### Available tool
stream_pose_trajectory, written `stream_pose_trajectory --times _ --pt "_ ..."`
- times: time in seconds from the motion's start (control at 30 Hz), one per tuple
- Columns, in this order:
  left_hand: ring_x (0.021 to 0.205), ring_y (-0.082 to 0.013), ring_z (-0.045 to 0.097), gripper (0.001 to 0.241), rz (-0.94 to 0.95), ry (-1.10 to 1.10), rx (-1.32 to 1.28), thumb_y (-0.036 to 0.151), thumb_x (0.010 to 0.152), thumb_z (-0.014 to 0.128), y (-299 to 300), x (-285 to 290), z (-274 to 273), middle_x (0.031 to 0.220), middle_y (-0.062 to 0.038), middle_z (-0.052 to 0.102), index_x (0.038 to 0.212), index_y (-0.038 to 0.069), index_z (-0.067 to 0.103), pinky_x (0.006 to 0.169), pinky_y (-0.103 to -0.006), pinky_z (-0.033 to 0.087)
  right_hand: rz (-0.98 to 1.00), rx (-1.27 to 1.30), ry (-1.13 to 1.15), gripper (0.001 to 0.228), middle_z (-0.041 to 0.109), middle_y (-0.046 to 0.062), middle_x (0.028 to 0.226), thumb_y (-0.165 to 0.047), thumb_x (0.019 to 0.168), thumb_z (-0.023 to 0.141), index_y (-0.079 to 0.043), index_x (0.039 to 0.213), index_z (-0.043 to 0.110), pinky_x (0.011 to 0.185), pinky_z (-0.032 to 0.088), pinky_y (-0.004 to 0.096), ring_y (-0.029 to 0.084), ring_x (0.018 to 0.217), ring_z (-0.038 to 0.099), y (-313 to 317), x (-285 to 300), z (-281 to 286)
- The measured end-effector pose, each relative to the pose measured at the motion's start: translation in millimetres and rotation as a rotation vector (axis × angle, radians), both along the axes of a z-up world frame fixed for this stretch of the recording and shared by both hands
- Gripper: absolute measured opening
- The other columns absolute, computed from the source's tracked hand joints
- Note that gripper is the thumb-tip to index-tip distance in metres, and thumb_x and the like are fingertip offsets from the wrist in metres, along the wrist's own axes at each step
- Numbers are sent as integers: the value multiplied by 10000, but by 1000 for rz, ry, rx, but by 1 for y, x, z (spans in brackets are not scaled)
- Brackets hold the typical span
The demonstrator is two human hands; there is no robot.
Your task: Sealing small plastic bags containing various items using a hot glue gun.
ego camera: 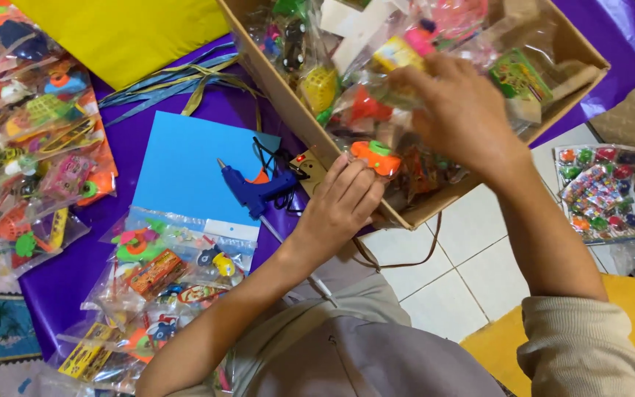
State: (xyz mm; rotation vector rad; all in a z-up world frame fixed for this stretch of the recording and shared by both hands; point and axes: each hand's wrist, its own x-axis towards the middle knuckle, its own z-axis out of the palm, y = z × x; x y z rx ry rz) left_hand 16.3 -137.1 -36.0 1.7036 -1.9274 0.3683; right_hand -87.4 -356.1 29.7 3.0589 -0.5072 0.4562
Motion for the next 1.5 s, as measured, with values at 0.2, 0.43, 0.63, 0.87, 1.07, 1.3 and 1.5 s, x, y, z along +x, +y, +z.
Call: stream_pose_trajectory --times 0.2,0.43,0.63,0.87,1.07,1.3,1.5 --pt "1462 -290 382 484 129 -66 74 154 930 661 2 -14 -17 1437 -131 499 1372 65 485 1264 -466 268 94 102 199 563 602 176 1359 -357 895 710 -207 1434 645 996 381 530 401 1280 562 24 -24 20" --pt "1607 -285 212 671 436 -127 427 321 1088 555 48 -56 21 1711 -85 142 1658 169 235 1327 -465 277 187 -326 78 525 630 260 1603 -384 1013 753 -214 1509 773 1080 530 474 442 1479 581 59 -41 33" --pt "1573 -414 118 768 365 275 362 374 867 724 115 -60 12 1643 -278 265 1469 -33 473 1267 -632 118 461 11 -64 426 618 298 1481 -27 915 831 -6 1337 780 1189 497 558 474 1446 548 123 -18 42" --pt "1403 -376 427 628 747 237 361 373 914 654 221 -64 40 1410 -229 549 1364 -52 548 1170 -579 218 773 436 40 407 507 229 1481 -154 838 714 -96 1240 729 1124 417 539 447 1413 441 219 34 -37" --pt "1199 -323 627 443 1065 198 355 436 974 648 294 -52 32 1199 -131 667 1237 80 672 1033 -491 439 780 291 176 381 430 231 1548 -311 935 663 -259 1312 685 1081 346 630 514 1472 316 248 56 -99" --pt "1289 -383 525 395 1132 227 239 290 969 709 311 -21 7 1263 -145 584 1293 85 612 1096 -559 342 704 327 48 370 636 166 1386 -251 968 654 -183 1330 683 956 472 501 417 1381 518 232 62 -93" --pt "1293 -312 492 151 1152 49 202 232 989 693 290 24 -23 1130 -91 569 1089 119 680 1073 -611 208 856 621 134 272 605 217 1416 -158 934 674 -146 1195 749 1005 473 559 483 1372 503 243 56 -77"
